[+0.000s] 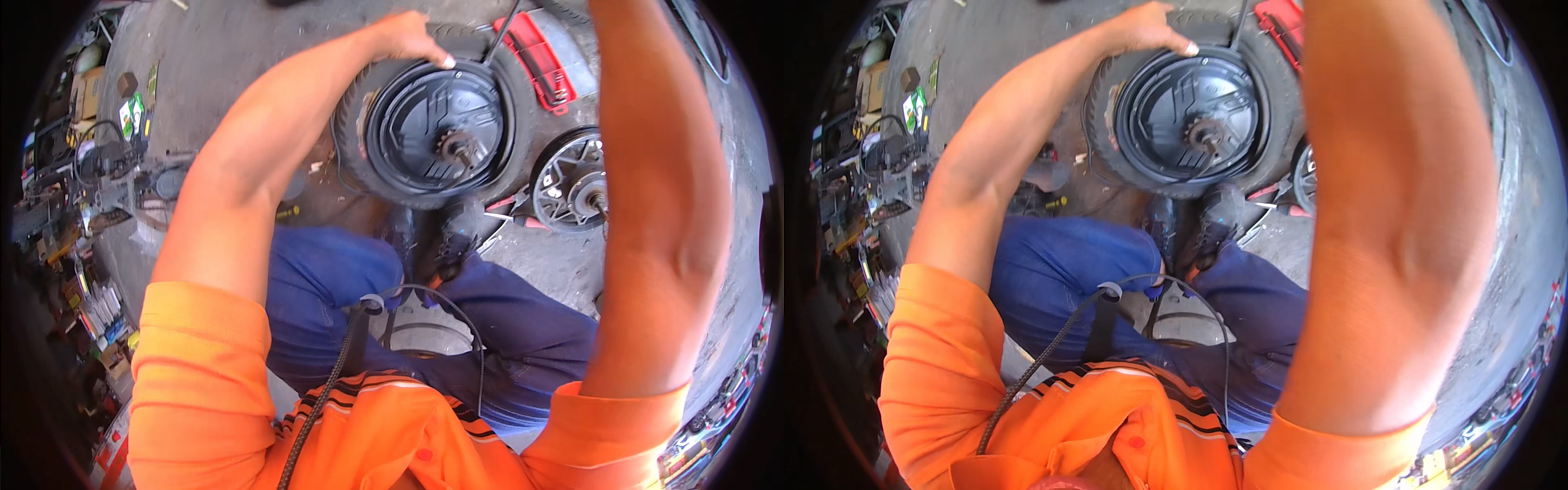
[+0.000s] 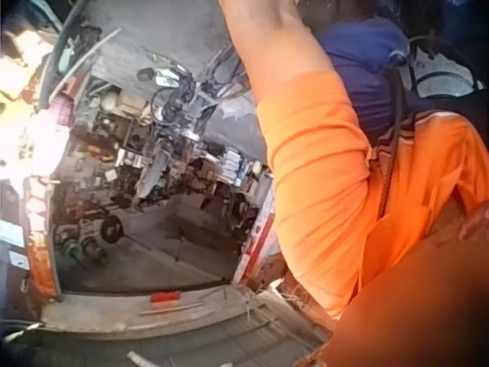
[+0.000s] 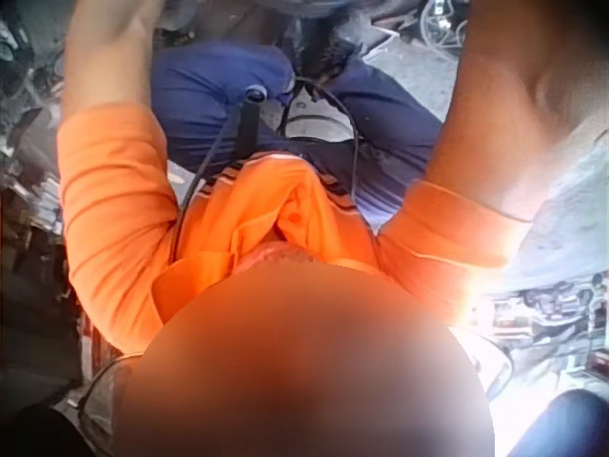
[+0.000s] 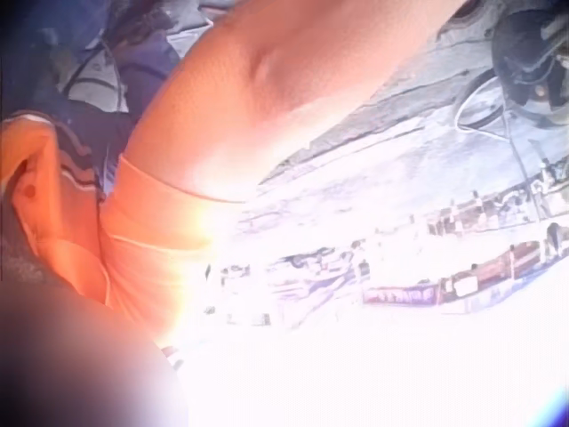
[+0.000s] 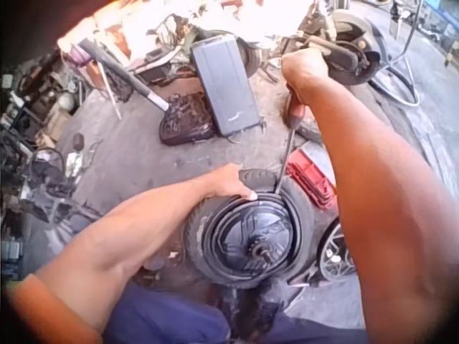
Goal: The person uses a tire lever to pry the tire bead off the rim, working around the circumference to separate the tire from the wheel. After removing the tire, the person lifts it and places it onto a nearby motorcycle frame.
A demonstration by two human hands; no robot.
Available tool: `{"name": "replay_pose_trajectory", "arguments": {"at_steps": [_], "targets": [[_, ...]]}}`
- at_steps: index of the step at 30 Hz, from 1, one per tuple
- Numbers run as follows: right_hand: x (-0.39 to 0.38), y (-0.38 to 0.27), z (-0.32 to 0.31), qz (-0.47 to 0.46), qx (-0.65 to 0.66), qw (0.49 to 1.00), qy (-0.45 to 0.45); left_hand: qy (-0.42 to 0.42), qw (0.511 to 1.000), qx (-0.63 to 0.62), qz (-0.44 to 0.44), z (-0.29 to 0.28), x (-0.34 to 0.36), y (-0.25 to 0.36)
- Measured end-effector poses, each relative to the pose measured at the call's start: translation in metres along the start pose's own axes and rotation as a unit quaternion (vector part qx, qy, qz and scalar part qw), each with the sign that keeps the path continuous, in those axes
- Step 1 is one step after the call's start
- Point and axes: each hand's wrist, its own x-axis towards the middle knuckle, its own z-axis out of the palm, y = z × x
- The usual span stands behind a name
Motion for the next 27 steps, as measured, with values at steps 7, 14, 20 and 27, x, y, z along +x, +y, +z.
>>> {"name": "replay_pose_trajectory", "arguments": {"at_steps": [7, 14, 20, 27], "targets": [[-0.022, -0.023, -0.044, 0.295, 0.426, 0.854, -0.042, 0.08, 0.987, 0.129, 0.052, 0.006, -0.013, 0.011], [-0.056, -0.052, -0.108, 0.14, 0.367, 0.887, -0.244, 0.068, 0.982, 0.172, 0.039, 0.017, 0.005, 0.035], [-0.166, -0.006, -0.156, -0.057, 0.17, 0.889, -0.421, 0.047, 0.985, 0.163, 0.034, 0.012, -0.005, 0.037], [-0.333, -0.04, -0.13, 0.241, 0.391, 0.756, -0.466, 0.103, 0.988, 0.116, 0.021, 0.019, -0.02, 0.042]]}}
